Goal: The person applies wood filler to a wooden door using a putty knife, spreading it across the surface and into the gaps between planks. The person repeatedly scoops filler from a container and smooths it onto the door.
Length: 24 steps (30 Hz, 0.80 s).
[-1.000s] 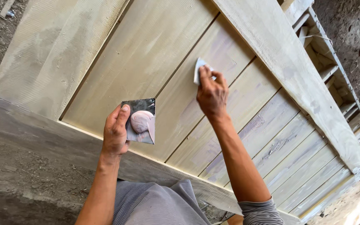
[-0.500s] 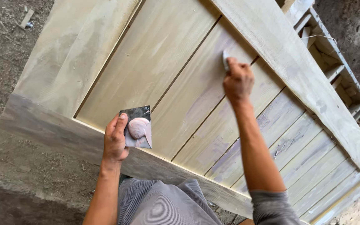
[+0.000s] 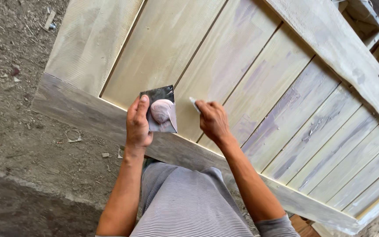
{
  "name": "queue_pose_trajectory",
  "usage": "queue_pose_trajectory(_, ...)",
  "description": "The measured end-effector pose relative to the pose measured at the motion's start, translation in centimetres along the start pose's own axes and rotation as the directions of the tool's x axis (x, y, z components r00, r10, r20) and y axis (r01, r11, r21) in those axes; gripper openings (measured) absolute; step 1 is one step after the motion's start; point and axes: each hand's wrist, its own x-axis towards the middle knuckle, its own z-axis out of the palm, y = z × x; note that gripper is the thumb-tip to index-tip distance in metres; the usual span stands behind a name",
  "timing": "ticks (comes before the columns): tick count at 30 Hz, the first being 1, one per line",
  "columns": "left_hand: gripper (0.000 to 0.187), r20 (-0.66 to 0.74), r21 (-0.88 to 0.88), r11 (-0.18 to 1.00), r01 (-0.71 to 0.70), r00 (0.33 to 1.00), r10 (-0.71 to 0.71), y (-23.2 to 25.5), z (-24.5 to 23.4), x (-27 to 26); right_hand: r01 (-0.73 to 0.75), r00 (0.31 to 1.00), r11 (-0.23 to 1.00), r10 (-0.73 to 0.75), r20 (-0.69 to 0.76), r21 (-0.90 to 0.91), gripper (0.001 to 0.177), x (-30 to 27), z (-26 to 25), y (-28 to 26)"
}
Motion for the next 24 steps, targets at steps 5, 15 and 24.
queue_pose_trajectory(5,0.039,-0.213,0.085,0.991,0.099,0.974,-0.079,-4.7,0.3,-5.0,-0.236,0.940,0.821,0.327,-0.091,0.519,0.042,-8.8,-4.0,-6.4)
queue_pose_trajectory(15,0.036,-0.145,0.393,0.918,-0.052,0.982,0.117,-9.5,4.7,-9.6,-0.315,0.918,0.815,0.392,-0.062,0.487,0.051,-16.5,-4.7,-9.7)
queue_pose_trajectory(24,0.033,0.142,0.339,0.940,0.025,0.987,-0.078,-6.5,1.9,-9.3,0.142,0.989,0.985,-0.145,-0.024,-0.101,0.032,-13.4,-12.3,-8.8)
